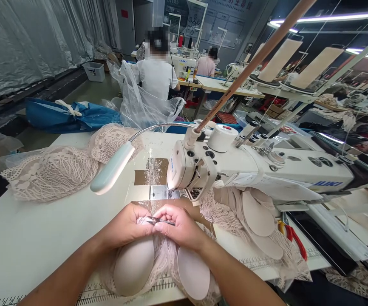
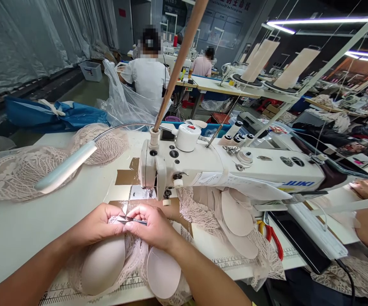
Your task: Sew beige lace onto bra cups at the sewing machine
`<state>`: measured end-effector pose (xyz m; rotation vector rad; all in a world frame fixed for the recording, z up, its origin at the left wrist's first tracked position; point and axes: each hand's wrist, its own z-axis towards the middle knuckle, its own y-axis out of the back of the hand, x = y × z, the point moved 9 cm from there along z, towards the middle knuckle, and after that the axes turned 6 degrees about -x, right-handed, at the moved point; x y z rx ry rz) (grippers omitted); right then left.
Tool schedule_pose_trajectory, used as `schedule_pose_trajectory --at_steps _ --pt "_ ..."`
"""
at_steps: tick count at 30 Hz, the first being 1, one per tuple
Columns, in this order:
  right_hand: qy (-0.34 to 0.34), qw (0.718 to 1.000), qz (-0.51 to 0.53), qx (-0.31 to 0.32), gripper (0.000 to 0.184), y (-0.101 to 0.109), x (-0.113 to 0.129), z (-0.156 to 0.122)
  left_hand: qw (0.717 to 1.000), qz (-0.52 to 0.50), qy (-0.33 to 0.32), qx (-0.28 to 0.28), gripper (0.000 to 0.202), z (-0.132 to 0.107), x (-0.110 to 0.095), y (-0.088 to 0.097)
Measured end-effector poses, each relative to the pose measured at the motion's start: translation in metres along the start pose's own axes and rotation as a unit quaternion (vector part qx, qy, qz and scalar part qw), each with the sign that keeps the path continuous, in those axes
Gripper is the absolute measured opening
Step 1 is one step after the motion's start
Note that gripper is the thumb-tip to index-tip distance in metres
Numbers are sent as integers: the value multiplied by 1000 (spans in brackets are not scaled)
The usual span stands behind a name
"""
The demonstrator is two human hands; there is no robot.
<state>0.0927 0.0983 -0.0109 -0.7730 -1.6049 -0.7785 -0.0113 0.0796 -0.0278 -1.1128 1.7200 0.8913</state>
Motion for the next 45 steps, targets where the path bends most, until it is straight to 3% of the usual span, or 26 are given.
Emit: schedule_pose_trajectory --at_steps 4,8,13,18,21,25,31,36,41,45 --pt "21 999 -34 -28 8 -1 3 3 1000 20 -10 5 36 3 2 -4" --pt "15 999 7 -49 11 8 0 7 1000 29 -9 -8 32 2 0 -2" --pt "-28 999 23 -16 20 16 -10 6 1000 15 -3 -11 34 -1 -3 5" --pt "-62 996 -54 16 31 10 -18 2 1000 -21 15 9 38 -4 -1 6" --pt "-40 992 -116 11 17 5 -10 0 999 -42 0 -13 43 -4 -5 14" --pt "-27 988 -149 -9 15 6 -1 -2 996 -63 -4 -57 48 -5 -2 31" --pt "-26 984 -178 -18 11 16 5 -8 992 -112 -17 -53 45 -9 -2 44" --pt "-7 978 -208 -21 13 24 6 -12 996 -51 -32 -59 44 -8 -3 50" --pt "-12 976 -217 -31 15 36 0 -15 998 27 -47 -28 47 -6 3 43" --pt "-6 970 -243 -22 15 43 -3 -16 983 108 -103 -110 37 0 -12 45"
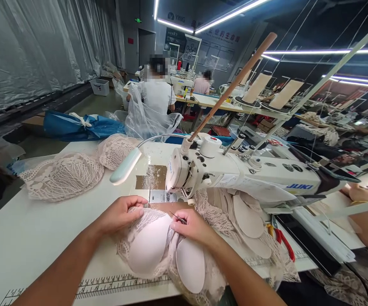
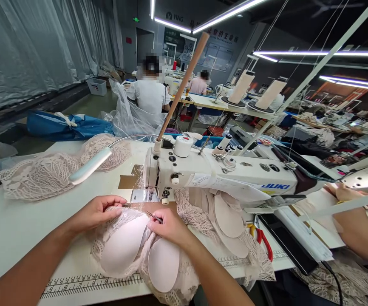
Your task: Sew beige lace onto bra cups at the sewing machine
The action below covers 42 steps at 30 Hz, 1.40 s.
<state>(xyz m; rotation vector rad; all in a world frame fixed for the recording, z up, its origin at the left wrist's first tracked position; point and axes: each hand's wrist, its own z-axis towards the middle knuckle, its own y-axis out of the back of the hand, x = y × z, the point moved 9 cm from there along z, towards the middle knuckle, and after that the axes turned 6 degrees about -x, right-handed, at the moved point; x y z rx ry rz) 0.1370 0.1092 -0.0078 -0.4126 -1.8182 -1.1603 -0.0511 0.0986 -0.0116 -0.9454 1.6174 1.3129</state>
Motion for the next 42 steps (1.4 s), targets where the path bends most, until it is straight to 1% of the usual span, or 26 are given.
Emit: schedule_pose_trajectory --at_steps 3,6,8,10,13,15,16,19,20,25,28,32,35,39,42 --pt "7 999 -51 -8 18 7 -2 -1 992 79 -55 -80 38 9 -20 4" --pt "-14 992 -117 -39 13 20 -5 -2 980 129 -95 -121 41 11 -37 -2" --pt "-32 987 -146 -65 13 30 -7 -2 961 202 -132 -134 36 5 -48 -11" --pt "-22 983 -165 -83 17 34 -5 -1 933 296 -167 -120 31 -3 -54 -29" --pt "30 978 -188 -85 21 29 1 1 890 401 -208 -68 30 -10 -53 -61" --pt "59 974 -207 -75 17 21 3 2 867 436 -235 -50 30 -10 -52 -74" --pt "71 971 -218 -73 17 17 3 2 860 445 -245 -44 31 -8 -52 -76" --pt "89 958 -263 -66 30 9 0 2 847 460 -265 -22 36 1 -50 -76" --pt "90 954 -279 -65 31 8 0 2 844 464 -270 -12 37 5 -50 -75" --pt "87 936 -332 -72 26 7 2 3 835 469 -288 19 43 16 -53 -72" --pt "81 934 -338 -77 22 8 4 5 830 475 -290 33 41 22 -54 -73" --pt "65 936 -336 -75 21 7 1 7 825 482 -293 46 30 29 -55 -74" --pt "68 939 -327 -80 20 7 -1 8 821 485 -298 48 26 31 -56 -73" --pt "84 937 -327 -86 16 7 1 7 822 481 -299 53 24 31 -54 -72" --pt "85 937 -329 -78 14 7 2 7 826 473 -301 54 26 31 -54 -71"
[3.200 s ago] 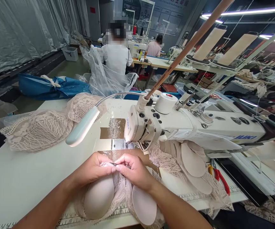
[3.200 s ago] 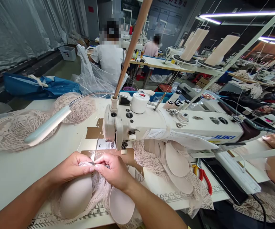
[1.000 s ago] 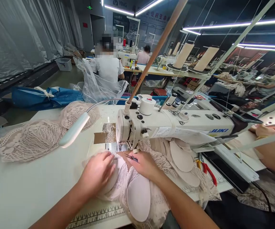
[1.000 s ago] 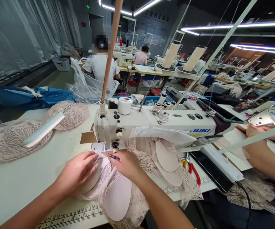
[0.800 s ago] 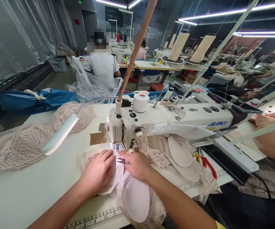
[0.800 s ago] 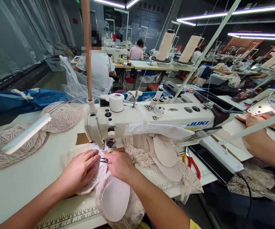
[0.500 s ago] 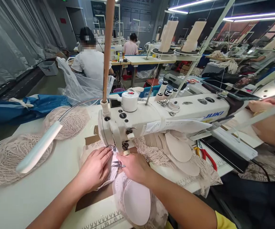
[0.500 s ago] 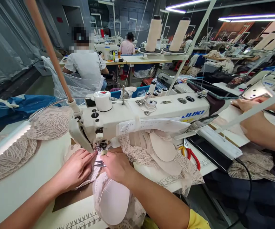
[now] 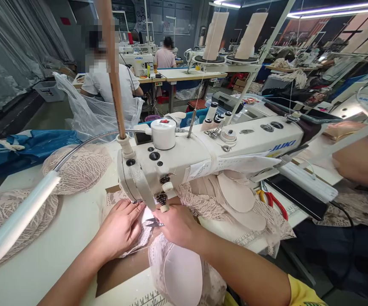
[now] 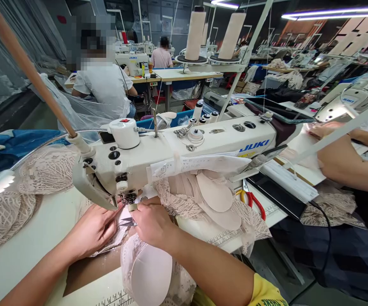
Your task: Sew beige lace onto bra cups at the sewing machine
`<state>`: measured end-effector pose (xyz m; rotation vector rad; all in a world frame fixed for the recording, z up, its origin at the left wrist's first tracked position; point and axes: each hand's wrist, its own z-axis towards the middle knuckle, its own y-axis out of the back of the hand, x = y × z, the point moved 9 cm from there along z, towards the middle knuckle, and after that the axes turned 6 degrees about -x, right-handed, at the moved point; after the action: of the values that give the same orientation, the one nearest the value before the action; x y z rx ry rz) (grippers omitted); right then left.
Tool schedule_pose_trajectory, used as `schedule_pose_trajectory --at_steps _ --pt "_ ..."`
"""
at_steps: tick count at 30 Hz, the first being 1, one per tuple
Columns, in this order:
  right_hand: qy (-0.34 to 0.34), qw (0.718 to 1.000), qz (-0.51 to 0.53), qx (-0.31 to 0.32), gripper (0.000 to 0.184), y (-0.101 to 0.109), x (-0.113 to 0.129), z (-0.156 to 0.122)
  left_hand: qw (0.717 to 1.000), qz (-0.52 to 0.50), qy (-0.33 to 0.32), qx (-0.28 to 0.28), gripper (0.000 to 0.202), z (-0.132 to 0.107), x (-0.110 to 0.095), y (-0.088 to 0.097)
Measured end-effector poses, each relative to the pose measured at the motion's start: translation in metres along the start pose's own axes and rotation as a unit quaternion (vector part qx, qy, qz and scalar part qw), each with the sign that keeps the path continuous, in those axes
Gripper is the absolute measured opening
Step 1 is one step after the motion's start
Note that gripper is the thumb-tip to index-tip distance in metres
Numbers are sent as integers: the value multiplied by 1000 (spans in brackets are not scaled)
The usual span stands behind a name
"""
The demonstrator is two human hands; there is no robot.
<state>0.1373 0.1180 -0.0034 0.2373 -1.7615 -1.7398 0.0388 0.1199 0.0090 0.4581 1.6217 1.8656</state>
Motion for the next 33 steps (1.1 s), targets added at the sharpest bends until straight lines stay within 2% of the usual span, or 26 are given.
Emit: schedule_pose_trajectory --at_steps 7,13,17,20,23,27,30,33 --pt "6 1000 -21 14 16 -2 2 3 1000 8 2 -5 24 2 6 0" --pt "3 999 -47 18 41 -3 5 5 999 38 15 -14 20 6 15 -1" --pt "4 1000 -22 13 48 -2 5 4 998 48 24 -28 20 4 17 0" --pt "-11 998 55 14 43 5 0 0 998 54 32 -31 23 1 17 0" --pt "-50 990 129 24 27 19 -11 -12 997 53 51 -23 28 -3 19 -1" --pt "-102 985 131 49 17 31 -24 -33 995 47 83 -24 39 -8 21 -3" --pt "-115 982 135 70 19 30 -25 -46 991 46 118 -31 46 -13 22 0" --pt "-124 979 141 85 22 26 -25 -55 986 39 161 -26 44 -24 23 8"
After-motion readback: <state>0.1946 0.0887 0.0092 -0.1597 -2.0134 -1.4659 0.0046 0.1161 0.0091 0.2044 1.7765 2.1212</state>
